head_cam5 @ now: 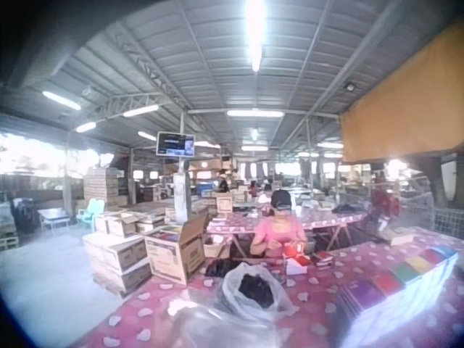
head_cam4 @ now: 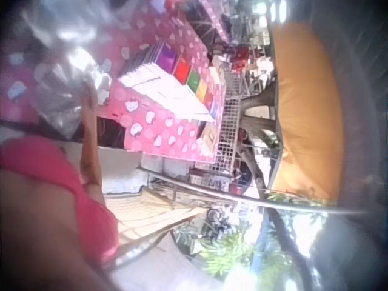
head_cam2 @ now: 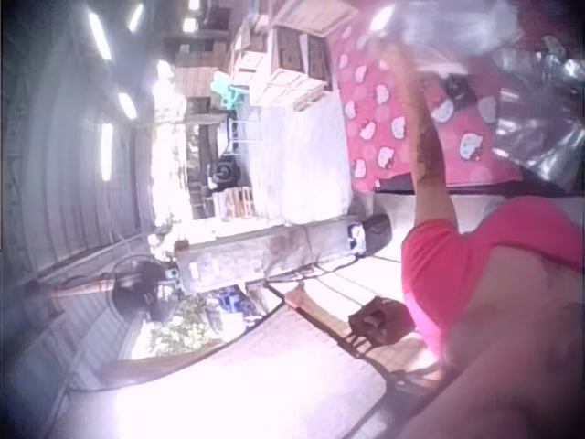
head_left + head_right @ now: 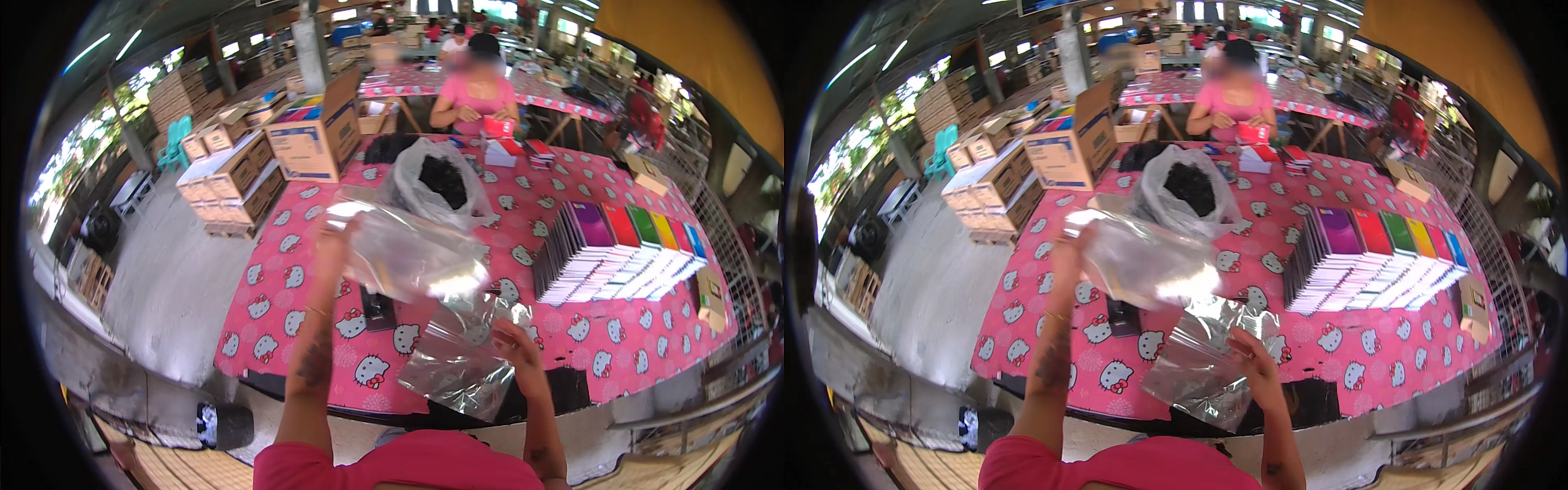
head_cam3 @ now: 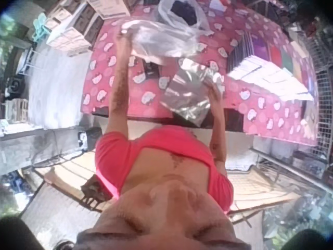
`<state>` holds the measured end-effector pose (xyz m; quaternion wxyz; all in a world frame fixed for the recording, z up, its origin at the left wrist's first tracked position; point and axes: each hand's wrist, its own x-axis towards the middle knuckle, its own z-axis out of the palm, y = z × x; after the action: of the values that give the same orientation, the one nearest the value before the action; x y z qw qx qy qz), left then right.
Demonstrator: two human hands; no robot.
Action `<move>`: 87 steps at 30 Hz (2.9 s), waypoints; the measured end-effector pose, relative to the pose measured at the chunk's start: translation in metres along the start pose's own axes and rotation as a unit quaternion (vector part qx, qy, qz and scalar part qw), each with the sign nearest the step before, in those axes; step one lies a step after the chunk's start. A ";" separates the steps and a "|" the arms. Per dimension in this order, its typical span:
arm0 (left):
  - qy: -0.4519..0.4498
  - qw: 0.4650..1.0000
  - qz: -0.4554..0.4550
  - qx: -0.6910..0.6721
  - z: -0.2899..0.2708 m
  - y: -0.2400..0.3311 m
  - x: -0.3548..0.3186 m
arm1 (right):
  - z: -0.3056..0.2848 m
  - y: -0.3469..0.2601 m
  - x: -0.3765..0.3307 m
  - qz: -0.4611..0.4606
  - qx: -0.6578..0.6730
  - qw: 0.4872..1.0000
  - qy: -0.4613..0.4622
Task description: The person packages notebooks by placing individual notebooks into plastic sleeves and sealing them with tape.
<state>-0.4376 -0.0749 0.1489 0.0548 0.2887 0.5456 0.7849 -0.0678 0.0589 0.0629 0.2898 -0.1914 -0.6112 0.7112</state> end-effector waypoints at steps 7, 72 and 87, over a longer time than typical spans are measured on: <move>0.231 0.966 -0.110 0.040 -0.211 -0.156 0.094 | -0.020 0.124 -0.010 0.003 -0.515 0.854 0.079; -0.406 0.762 0.157 0.479 0.548 -0.168 -0.352 | -0.451 -0.085 -0.014 -0.242 -0.431 0.839 0.227; -0.235 0.799 0.407 0.375 0.558 0.021 -0.198 | -0.431 0.010 -0.101 -0.229 -0.601 0.764 -0.048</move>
<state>0.0171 0.2978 0.2231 -0.2555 0.6575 0.6002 0.3771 0.2770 0.3195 -0.0329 0.2395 -0.1462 -0.9525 0.1188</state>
